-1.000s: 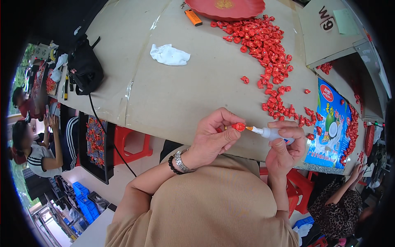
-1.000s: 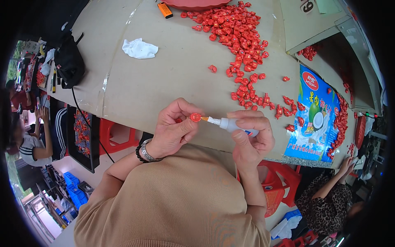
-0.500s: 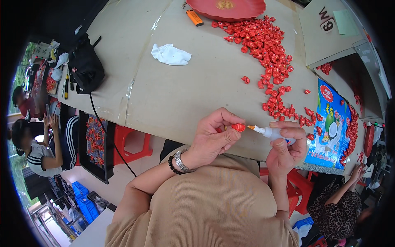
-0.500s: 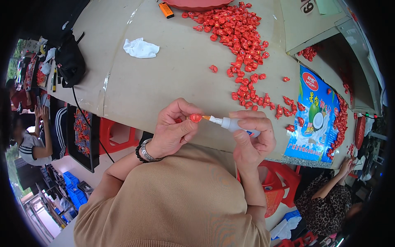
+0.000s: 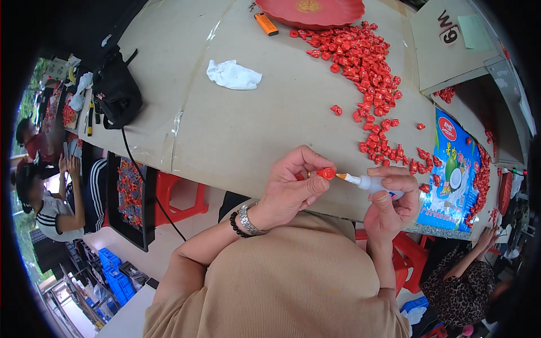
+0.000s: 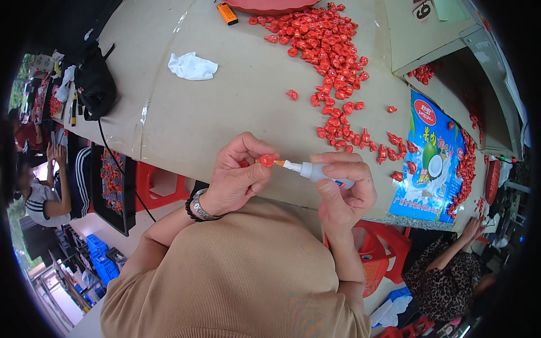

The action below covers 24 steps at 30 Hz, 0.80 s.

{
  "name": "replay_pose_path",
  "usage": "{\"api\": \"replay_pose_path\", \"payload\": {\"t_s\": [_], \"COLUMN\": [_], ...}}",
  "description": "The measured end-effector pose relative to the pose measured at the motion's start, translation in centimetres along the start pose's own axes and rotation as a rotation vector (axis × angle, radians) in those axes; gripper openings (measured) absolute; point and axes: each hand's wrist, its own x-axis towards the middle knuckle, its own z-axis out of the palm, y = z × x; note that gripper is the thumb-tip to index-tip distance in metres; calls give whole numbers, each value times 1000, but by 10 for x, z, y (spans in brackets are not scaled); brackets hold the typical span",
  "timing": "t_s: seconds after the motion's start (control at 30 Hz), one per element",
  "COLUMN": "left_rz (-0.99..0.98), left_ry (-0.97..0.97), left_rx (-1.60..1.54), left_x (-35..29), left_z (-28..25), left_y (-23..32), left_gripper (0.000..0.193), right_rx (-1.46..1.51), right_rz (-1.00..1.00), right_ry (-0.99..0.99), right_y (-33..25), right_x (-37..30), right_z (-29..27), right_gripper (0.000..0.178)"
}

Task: Assembling small red plastic parts using a glue tube in a factory setting.

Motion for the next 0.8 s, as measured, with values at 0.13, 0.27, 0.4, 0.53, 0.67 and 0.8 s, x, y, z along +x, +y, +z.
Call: {"api": "replay_pose_path", "payload": {"t_s": [0.13, 0.27, 0.4, 0.53, 0.67, 0.8], "left_rz": [-9, -10, -11, -19, -11, -5], "left_ry": [-3, 5, 1, 7, 25, 16], "left_rx": [4, -5, -10, -13, -6, -10], "left_x": [0, 0, 0, 0, 0, 0], "left_z": [0, 1, 0, 1, 1, 0], "left_y": [0, 1, 1, 2, 1, 0], "left_gripper": [18, 18, 18, 18, 18, 19], "right_rx": [-9, -52, -43, -30, -15, -26], "right_rz": [-2, -33, -50, -77, -27, -25], "right_ry": [-20, -31, -19, -3, 10, 11], "right_y": [1, 2, 2, 4, 2, 2], "right_x": [0, 1, 2, 2, 0, -1], "right_z": [1, 1, 1, -1, -2, -2], "right_gripper": [20, 19, 19, 20, 20, 19]}}
